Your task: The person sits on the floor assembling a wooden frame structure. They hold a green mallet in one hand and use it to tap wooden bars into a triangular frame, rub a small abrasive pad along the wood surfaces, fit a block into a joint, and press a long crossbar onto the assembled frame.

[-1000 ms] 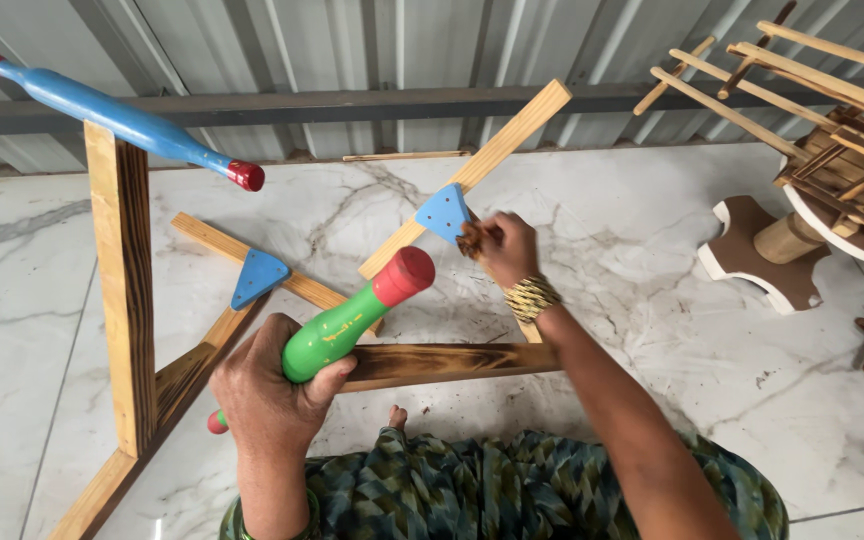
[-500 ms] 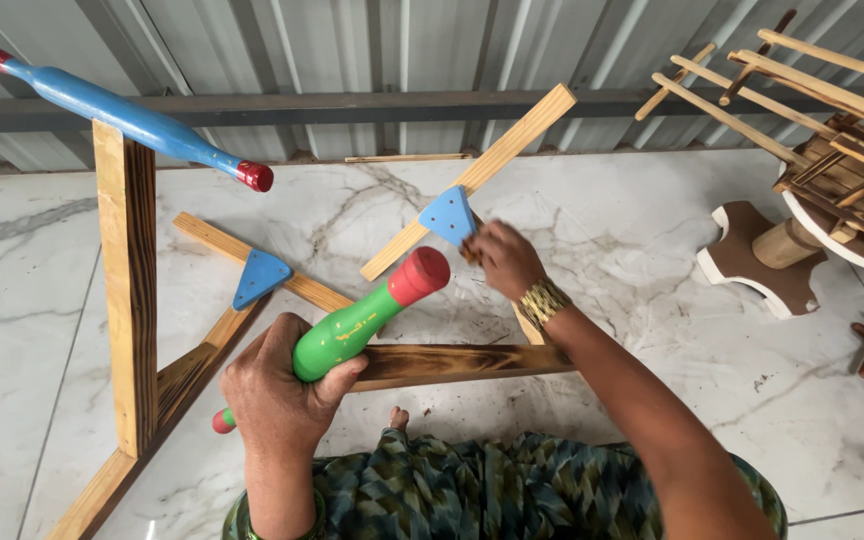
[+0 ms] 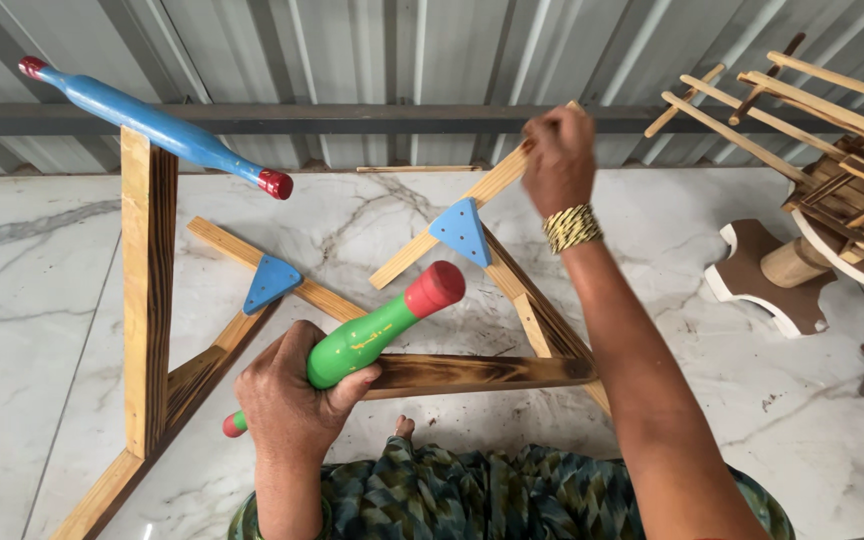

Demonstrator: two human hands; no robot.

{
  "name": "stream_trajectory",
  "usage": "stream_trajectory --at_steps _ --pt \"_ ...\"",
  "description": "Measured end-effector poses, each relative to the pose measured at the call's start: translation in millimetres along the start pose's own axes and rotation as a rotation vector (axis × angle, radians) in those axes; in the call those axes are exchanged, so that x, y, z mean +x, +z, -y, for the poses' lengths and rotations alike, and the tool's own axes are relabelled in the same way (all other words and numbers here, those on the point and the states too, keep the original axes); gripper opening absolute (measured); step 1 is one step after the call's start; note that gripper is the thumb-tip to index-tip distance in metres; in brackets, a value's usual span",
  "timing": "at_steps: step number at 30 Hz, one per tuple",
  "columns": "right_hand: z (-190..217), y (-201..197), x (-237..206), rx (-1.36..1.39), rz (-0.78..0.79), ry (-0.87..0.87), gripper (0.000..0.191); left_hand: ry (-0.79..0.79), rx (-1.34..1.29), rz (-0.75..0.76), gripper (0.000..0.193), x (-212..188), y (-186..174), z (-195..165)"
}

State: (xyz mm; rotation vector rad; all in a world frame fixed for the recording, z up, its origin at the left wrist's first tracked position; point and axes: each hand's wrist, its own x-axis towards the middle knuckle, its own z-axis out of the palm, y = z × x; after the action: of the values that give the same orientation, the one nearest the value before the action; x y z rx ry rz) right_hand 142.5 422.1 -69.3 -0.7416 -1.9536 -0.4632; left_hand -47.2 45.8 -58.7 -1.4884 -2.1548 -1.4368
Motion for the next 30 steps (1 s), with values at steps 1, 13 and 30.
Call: stream_trajectory --at_steps 1,13,30 --pt "9 8 -11 -0.005 0.100 -0.014 0.022 -0.006 0.004 0.002 0.070 0 0 0" --pt "-31 7 24 -0.099 0.033 0.054 0.014 0.002 0.007 -0.006 0.070 -1 -2 1" --pt "24 47 -64 0.786 -0.384 0.629 0.017 -0.007 -0.009 -0.017 0.071 -4 0 3"
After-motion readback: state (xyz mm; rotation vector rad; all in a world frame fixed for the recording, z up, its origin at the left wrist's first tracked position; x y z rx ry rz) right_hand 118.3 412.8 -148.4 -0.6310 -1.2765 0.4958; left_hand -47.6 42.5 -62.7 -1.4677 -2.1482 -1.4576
